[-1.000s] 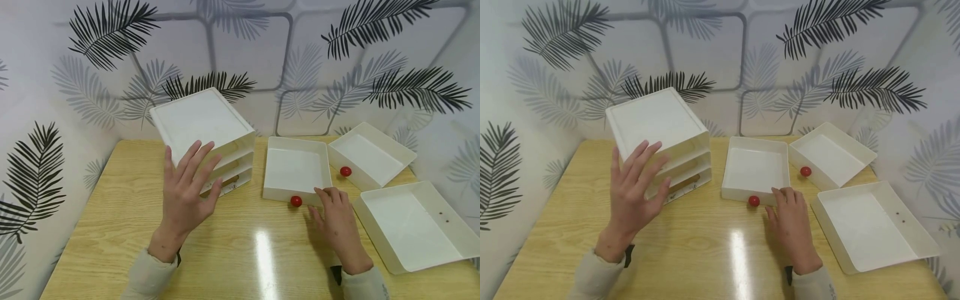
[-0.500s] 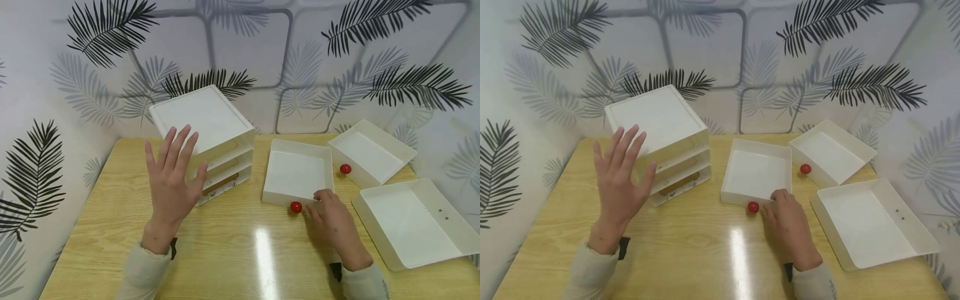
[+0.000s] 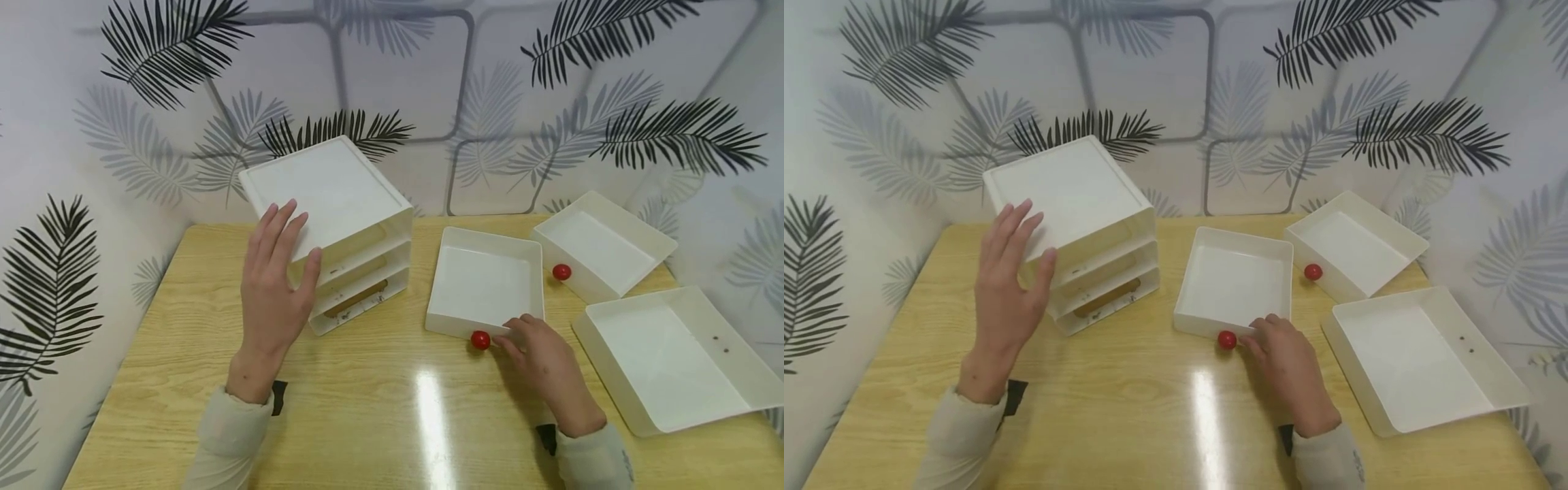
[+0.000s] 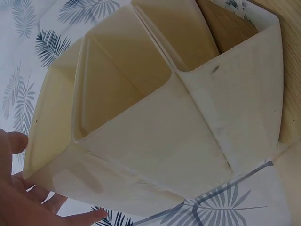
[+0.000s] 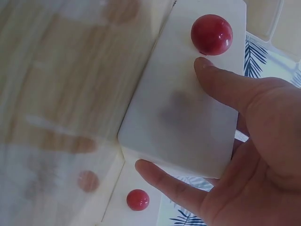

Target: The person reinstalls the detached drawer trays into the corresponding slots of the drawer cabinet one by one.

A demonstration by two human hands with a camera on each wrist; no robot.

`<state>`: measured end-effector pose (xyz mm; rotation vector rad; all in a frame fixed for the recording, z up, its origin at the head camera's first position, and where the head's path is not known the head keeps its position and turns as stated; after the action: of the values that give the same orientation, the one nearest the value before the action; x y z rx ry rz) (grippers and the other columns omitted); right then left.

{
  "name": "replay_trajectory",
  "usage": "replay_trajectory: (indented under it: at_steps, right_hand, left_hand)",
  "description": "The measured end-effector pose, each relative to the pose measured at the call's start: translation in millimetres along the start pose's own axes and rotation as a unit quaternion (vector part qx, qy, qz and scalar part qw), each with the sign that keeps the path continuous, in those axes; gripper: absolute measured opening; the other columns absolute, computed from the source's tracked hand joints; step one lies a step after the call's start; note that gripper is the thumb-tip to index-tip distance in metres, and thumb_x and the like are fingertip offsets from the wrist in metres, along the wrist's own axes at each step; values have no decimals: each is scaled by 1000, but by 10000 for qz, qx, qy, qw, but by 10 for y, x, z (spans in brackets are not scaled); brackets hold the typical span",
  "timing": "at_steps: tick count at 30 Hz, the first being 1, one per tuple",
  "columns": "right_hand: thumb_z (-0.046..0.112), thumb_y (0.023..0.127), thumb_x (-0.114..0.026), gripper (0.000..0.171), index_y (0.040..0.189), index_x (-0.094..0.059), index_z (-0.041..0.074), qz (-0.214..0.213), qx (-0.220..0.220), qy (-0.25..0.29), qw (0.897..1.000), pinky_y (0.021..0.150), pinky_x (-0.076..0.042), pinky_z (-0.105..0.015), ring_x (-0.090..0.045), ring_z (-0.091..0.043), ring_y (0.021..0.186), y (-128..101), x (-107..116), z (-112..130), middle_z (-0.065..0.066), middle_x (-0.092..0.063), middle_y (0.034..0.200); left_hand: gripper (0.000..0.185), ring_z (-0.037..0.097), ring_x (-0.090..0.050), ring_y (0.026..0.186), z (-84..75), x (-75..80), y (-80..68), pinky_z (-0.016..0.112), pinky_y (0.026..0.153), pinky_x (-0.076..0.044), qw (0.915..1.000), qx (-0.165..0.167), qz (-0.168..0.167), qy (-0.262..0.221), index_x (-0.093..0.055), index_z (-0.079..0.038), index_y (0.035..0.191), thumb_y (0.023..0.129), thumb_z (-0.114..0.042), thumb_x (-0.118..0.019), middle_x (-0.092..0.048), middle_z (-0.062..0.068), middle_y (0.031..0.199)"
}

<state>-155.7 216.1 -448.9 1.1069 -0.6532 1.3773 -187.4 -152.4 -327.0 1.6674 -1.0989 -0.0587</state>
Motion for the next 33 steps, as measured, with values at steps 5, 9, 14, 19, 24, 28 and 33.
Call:
replay_trajectory:
  at_steps: [5,9,14,19,24,28,33]
  right_hand:
    - [15,88,-83,13,89,-74,6,-21,259,44,9997,67,-55,-38,-61,-18,72,25,-17,25,-3,-66,79]
    - [12,86,-83,11,85,-73,7,-126,563,235,9981,66,-55,-35,-57,-13,71,27,-16,68,-1,-63,76]
    - [9,84,-85,13,81,-72,10,-326,993,382,9938,64,-54,-32,-54,-10,70,17,-3,150,2,-60,75]
    - [8,82,-86,14,81,-72,11,-320,1219,540,9906,64,-55,-30,-55,-8,71,-2,-16,213,4,-60,77]
    - [7,81,-86,15,80,-72,12,-257,1410,726,9870,63,-54,-26,-54,-5,71,-13,-49,261,6,-60,77]
    - [5,81,-86,17,79,-72,13,-319,1562,818,9838,62,-52,-24,-51,-3,71,-27,-58,295,8,-58,76]
    - [4,78,-88,19,78,-71,13,-531,1886,813,9772,61,-50,-24,-50,-3,71,-76,-29,313,8,-57,76]
  left_hand:
    - [37,30,-41,154,44,-27,-15,44,129,-31,9996,82,97,-254,-65,-3,136,103,-20,-64,-55,9,157]
    - [36,28,-41,154,71,-51,-23,45,129,-33,9991,165,191,-350,-66,-5,135,103,-20,-64,-55,7,157]
    - [34,26,-41,154,85,-63,-31,45,128,-34,9988,210,286,-346,-67,-7,135,104,-21,-64,-56,7,156]
    - [32,27,-43,153,82,-63,-38,45,127,-36,9987,217,305,-336,-69,-7,132,103,-20,-65,-58,9,153]
    - [33,26,-45,151,77,-56,-41,43,126,-37,9988,246,336,-275,-69,-7,133,104,-22,-64,-59,9,151]
    - [33,26,-46,150,78,-53,-50,43,125,-38,9988,259,351,-241,-69,-7,133,104,-22,-63,-60,9,150]
    - [33,27,-47,148,77,-60,-64,42,124,-38,9989,237,354,-220,-69,-7,133,104,-22,-63,-61,10,149]
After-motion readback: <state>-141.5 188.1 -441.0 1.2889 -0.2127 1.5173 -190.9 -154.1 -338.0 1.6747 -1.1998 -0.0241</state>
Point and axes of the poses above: each hand's wrist, its own y-axis towards the middle knuckle, its own x-axis out of the back of the hand, z = x × y, the point moved 6 cm from there along y, towards the middle knuckle
